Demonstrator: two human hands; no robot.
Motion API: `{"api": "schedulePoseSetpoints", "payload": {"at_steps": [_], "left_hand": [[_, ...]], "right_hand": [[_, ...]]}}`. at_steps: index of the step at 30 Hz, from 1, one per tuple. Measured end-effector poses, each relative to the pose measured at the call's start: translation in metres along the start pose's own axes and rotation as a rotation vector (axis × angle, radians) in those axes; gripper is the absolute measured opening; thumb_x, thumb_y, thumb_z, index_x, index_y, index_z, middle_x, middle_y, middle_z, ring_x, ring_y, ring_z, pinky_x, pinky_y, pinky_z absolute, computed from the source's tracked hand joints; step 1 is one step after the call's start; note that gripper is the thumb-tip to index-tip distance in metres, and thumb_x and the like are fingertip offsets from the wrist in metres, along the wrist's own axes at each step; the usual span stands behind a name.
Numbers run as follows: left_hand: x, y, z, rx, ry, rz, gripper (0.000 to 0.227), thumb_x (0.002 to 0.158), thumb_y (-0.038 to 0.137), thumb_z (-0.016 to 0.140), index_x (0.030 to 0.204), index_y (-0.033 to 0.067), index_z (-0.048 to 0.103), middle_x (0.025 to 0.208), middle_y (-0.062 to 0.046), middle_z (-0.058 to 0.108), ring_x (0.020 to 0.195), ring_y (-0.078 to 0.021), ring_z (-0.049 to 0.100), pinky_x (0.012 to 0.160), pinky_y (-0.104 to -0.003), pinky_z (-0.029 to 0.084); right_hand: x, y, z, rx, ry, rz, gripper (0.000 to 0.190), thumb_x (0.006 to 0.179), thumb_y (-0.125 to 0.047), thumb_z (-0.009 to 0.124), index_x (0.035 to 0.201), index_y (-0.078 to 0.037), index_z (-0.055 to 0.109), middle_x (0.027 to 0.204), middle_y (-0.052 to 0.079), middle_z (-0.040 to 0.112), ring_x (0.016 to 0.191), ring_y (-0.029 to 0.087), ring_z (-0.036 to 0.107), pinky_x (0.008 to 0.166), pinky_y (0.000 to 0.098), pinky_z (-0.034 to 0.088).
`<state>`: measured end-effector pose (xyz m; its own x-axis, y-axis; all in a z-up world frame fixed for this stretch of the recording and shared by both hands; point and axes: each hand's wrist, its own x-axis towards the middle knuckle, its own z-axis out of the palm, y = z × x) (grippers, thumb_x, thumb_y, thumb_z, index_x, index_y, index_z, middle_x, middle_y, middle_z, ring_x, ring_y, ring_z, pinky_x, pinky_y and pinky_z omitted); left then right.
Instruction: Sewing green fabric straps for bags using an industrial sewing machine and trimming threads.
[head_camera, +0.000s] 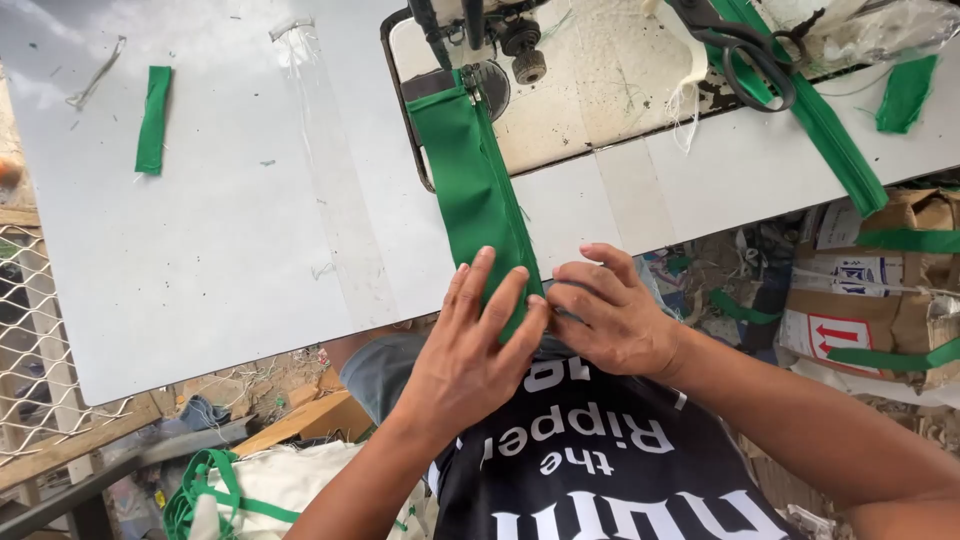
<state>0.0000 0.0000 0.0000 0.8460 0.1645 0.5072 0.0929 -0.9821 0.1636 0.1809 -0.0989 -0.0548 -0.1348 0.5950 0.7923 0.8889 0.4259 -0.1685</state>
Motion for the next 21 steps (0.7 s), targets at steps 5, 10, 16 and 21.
{"api": "schedulePoseSetpoints", "payload": {"at_steps": [5,10,16,21], "left_hand": [[-0.012,-0.006,0.014,0.084,-0.005,0.001,0.032,0.096,0.008,0.067,0.127,0.0074,0.060,0.126,-0.024,0.062,0.126,-0.0521,0.060,0.105,-0.062,0.049],[-0.017,-0.007,0.016,0.050,0.060,0.026,0.018,0.098,0.010,0.063,0.114,0.0019,0.067,0.116,-0.023,0.067,0.120,-0.0505,0.064,0.104,-0.063,0.051],[-0.020,-0.009,0.019,-0.057,0.073,0.001,0.021,0.093,0.006,0.070,0.111,-0.0039,0.071,0.114,-0.027,0.070,0.122,-0.0525,0.062,0.105,-0.068,0.049],[-0.026,-0.009,0.022,-0.112,0.098,-0.025,0.021,0.089,0.005,0.073,0.108,-0.0037,0.073,0.115,-0.026,0.072,0.121,-0.0528,0.063,0.105,-0.068,0.049]], "right_hand": [[0.007,0.000,-0.001,0.002,-0.027,0.007,0.008,0.089,-0.005,0.075,0.082,-0.008,0.072,0.085,0.007,0.063,0.091,0.029,0.067,0.096,0.0571,0.051],[0.015,0.000,-0.008,0.090,-0.055,0.041,0.011,0.088,-0.007,0.066,0.094,-0.005,0.075,0.089,0.008,0.060,0.098,0.031,0.063,0.100,0.0589,0.046],[0.014,0.001,-0.009,0.088,-0.037,0.083,0.021,0.080,-0.008,0.068,0.098,-0.009,0.077,0.090,0.005,0.061,0.099,0.030,0.063,0.106,0.0620,0.041],[0.004,-0.003,-0.003,0.066,0.056,0.136,0.005,0.087,-0.010,0.076,0.092,-0.010,0.077,0.091,0.004,0.066,0.098,0.029,0.065,0.106,0.0617,0.041]]}}
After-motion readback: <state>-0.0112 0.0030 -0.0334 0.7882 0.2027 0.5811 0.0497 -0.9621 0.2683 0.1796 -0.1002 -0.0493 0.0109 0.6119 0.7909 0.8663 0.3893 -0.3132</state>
